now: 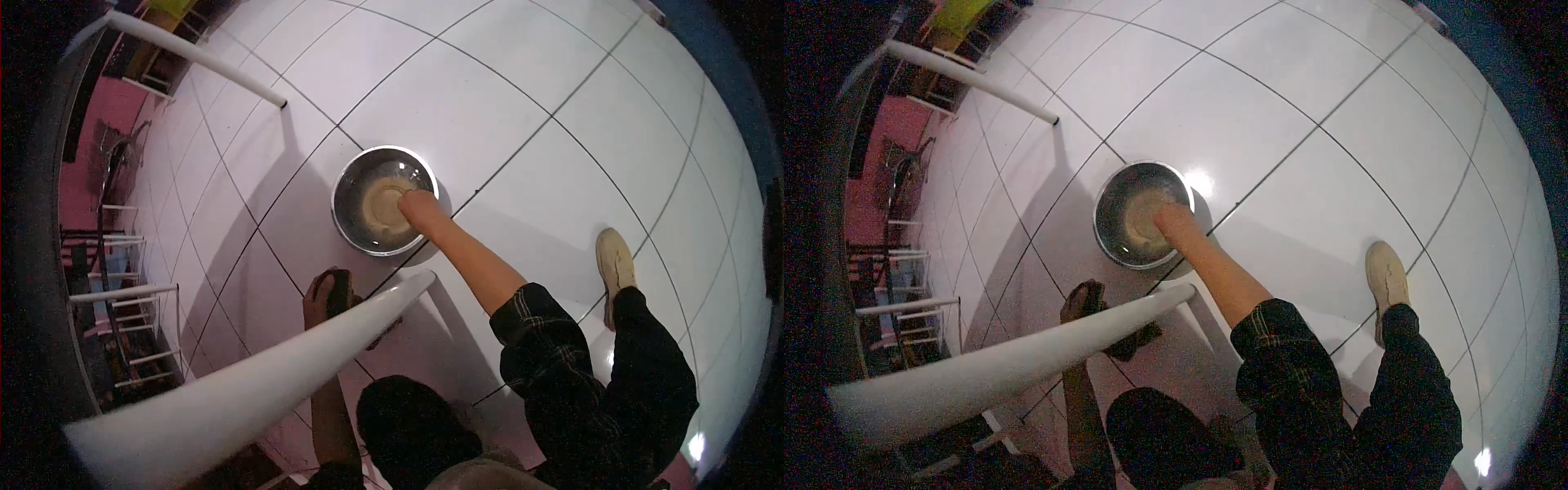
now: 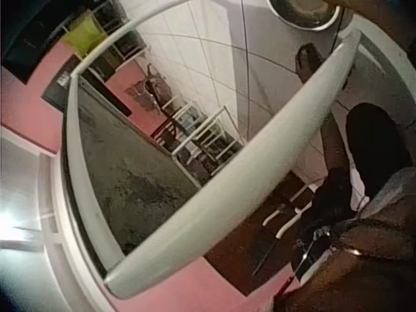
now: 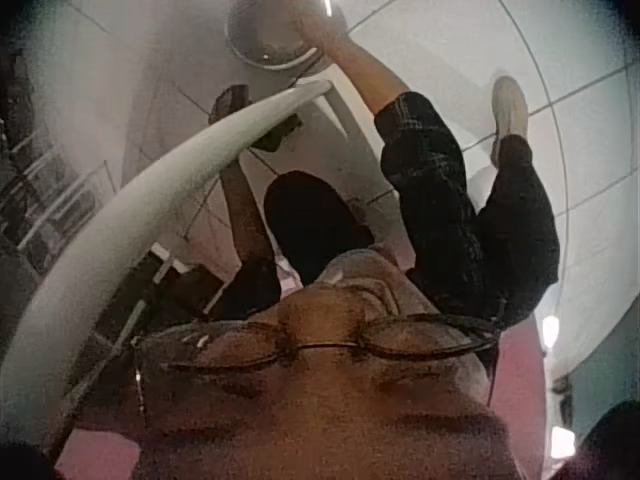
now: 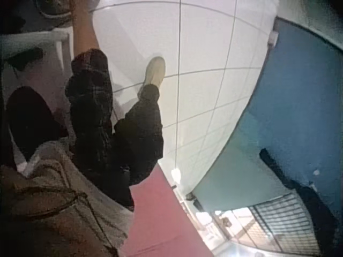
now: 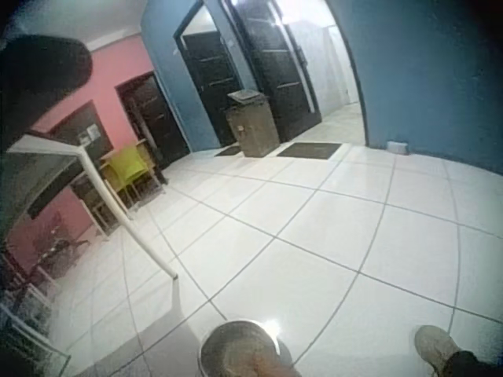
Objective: The person wipes the glass surface and the metal legs of a table using a damp cloth after rinsing it in a bowl of water.
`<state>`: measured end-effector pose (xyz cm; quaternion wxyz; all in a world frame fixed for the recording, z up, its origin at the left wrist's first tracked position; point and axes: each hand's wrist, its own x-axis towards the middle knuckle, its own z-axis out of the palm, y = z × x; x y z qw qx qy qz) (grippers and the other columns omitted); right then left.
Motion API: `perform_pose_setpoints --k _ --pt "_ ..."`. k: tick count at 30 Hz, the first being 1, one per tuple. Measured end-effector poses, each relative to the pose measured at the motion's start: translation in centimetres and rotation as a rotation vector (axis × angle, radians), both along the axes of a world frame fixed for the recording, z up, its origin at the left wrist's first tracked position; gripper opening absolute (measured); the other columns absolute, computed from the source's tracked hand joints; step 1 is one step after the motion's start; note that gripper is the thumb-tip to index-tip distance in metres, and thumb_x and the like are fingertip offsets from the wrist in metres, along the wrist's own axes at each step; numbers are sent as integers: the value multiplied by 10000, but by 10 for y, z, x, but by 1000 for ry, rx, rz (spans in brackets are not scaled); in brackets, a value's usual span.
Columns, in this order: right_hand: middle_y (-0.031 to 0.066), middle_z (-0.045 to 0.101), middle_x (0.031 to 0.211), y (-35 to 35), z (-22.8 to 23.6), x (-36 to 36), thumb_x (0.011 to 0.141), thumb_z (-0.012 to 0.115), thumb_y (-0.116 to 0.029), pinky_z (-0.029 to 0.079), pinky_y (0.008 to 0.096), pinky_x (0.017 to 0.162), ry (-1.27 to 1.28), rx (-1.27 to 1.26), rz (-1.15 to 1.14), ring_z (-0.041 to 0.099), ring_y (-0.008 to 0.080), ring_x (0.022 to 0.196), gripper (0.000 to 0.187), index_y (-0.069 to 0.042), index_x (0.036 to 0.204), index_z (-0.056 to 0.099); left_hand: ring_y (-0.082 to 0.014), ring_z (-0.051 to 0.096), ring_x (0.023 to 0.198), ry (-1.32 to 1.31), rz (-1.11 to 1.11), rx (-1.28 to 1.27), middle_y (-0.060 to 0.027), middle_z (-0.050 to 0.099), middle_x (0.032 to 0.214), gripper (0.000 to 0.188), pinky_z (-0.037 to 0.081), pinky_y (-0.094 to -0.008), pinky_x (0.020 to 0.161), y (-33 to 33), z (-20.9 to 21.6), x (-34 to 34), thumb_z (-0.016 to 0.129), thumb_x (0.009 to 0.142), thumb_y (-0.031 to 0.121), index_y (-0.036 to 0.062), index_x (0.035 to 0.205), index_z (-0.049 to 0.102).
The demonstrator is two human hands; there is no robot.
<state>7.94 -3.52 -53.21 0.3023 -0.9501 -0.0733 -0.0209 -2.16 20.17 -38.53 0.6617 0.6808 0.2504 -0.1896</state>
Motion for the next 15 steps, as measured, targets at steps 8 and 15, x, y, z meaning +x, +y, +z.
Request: perform_pose_setpoints --k 8,15 --pt "212 649 826 -68 -10 -56 693 604 -41 544 427 667 21 -208 -70 659 348 753 76 -16 747 651 -208 592 841 -362 -91 147 -102 613 1016 357 511 -348 744 -5 3 -22 555 912 322 18 1100 576" --pt "189 655 876 -105 12 -115 748 615 -70 542 421 712 185 -289 -105 657 340 834 171 -18 904 663 -160 581 746 -384 -265 123 -118 651 924 346 489 -275 663 33 40 -25 579 892 241 -14 1124 550"
